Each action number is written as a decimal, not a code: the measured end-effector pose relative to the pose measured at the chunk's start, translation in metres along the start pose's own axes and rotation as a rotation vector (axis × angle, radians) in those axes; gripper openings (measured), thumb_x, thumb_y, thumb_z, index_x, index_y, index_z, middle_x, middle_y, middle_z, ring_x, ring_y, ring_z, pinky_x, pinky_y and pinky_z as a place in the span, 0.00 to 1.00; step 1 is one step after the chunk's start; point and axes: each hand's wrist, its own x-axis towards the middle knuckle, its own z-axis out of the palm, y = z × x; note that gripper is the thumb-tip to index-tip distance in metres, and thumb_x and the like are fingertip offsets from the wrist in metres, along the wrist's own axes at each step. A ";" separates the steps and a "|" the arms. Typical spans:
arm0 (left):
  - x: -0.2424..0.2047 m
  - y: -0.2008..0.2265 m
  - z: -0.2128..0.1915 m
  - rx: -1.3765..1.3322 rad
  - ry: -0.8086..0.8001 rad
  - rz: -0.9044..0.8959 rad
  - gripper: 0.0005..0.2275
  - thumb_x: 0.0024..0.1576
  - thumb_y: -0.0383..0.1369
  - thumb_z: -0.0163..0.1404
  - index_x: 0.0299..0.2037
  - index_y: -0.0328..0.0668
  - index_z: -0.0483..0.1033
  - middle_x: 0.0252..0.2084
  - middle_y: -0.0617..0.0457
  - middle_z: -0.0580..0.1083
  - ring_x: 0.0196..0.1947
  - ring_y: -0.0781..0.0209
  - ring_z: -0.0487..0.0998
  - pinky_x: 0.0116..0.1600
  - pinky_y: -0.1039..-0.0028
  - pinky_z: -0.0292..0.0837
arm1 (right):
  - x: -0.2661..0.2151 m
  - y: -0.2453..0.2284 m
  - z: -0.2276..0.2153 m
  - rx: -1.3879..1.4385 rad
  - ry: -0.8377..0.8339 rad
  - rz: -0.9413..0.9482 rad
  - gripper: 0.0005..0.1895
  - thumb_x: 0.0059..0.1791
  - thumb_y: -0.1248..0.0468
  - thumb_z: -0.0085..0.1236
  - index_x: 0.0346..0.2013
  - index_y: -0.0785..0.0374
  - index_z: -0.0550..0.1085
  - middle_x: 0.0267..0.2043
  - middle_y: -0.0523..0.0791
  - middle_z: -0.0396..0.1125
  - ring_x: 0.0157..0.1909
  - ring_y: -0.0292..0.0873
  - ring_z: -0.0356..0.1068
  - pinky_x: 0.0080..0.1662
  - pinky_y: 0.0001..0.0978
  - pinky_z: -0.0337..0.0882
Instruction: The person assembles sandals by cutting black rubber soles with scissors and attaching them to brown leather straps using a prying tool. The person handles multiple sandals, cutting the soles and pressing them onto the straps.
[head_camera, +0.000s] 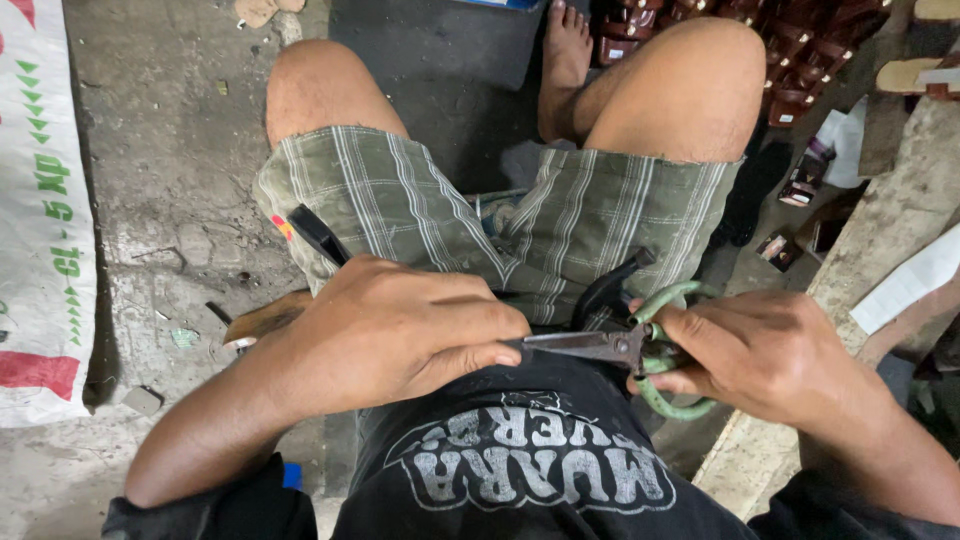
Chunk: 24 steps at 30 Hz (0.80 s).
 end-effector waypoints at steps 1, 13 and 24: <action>0.002 0.000 0.000 -0.009 -0.022 -0.028 0.10 0.59 0.42 0.58 0.43 0.49 0.80 0.33 0.59 0.78 0.28 0.62 0.82 0.28 0.71 0.74 | 0.003 0.002 0.005 0.094 0.038 -0.003 0.31 0.35 0.47 0.73 0.41 0.68 0.78 0.21 0.45 0.71 0.18 0.46 0.72 0.23 0.40 0.70; -0.003 -0.047 0.045 -0.288 0.493 -0.835 0.19 0.62 0.42 0.60 0.50 0.31 0.73 0.37 0.44 0.72 0.36 0.51 0.72 0.45 0.64 0.72 | 0.009 -0.014 0.100 1.148 0.712 0.508 0.14 0.46 0.65 0.69 0.38 0.73 0.74 0.33 0.47 0.71 0.23 0.38 0.73 0.24 0.27 0.74; -0.003 -0.084 0.087 -1.117 0.827 -0.153 0.16 0.65 0.25 0.58 0.59 0.35 0.66 0.51 0.51 0.73 0.51 0.63 0.74 0.60 0.71 0.71 | 0.021 0.000 0.102 0.845 0.562 0.149 0.18 0.48 0.65 0.72 0.47 0.72 0.75 0.31 0.44 0.74 0.34 0.39 0.78 0.49 0.38 0.80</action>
